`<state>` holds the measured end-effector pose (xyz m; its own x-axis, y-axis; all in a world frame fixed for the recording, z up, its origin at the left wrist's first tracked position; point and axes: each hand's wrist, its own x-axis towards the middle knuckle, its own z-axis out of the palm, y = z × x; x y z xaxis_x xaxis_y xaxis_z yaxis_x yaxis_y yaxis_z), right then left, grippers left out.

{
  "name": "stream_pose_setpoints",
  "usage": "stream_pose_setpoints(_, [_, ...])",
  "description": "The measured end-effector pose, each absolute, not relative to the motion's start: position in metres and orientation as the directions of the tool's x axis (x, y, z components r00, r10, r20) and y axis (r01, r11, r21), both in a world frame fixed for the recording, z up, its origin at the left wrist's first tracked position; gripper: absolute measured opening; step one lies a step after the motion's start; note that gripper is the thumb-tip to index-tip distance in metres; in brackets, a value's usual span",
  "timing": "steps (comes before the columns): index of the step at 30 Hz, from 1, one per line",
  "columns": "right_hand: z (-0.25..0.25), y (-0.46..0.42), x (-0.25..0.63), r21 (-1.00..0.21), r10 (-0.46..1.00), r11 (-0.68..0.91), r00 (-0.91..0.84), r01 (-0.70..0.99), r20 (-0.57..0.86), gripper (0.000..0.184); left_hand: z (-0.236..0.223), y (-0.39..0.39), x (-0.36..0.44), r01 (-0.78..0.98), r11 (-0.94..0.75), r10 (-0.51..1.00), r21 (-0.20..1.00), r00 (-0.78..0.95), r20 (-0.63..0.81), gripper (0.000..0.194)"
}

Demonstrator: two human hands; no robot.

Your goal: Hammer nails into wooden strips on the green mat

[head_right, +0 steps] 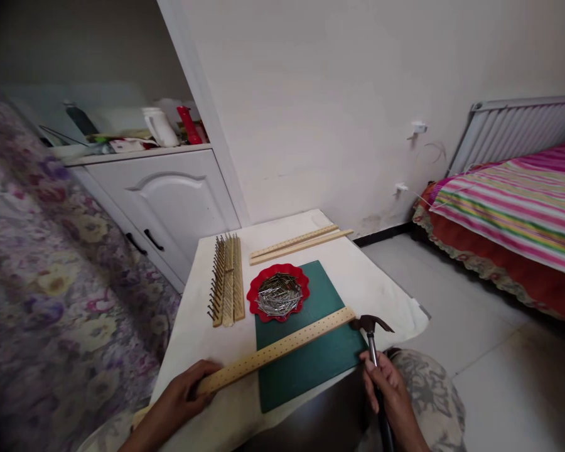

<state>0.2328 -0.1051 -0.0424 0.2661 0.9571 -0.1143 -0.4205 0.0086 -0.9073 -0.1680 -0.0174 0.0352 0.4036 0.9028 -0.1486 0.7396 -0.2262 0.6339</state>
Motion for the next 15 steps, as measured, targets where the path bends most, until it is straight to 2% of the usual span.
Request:
stream_pose_setpoints(9, [-0.034,-0.110,0.232,-0.939,0.951,-0.010,0.288,-0.344,-0.116,0.027,0.028,-0.014,-0.189,0.811,-0.285,0.924,0.511,0.374,-0.078,0.038])
stream_pose_setpoints(15, [-0.033,-0.107,0.230,-0.940,0.955,-0.011,0.276,-0.340,-0.111,0.029,0.026,-0.016,-0.155,0.795,-0.364,0.902,0.485,0.430,-0.029,0.038])
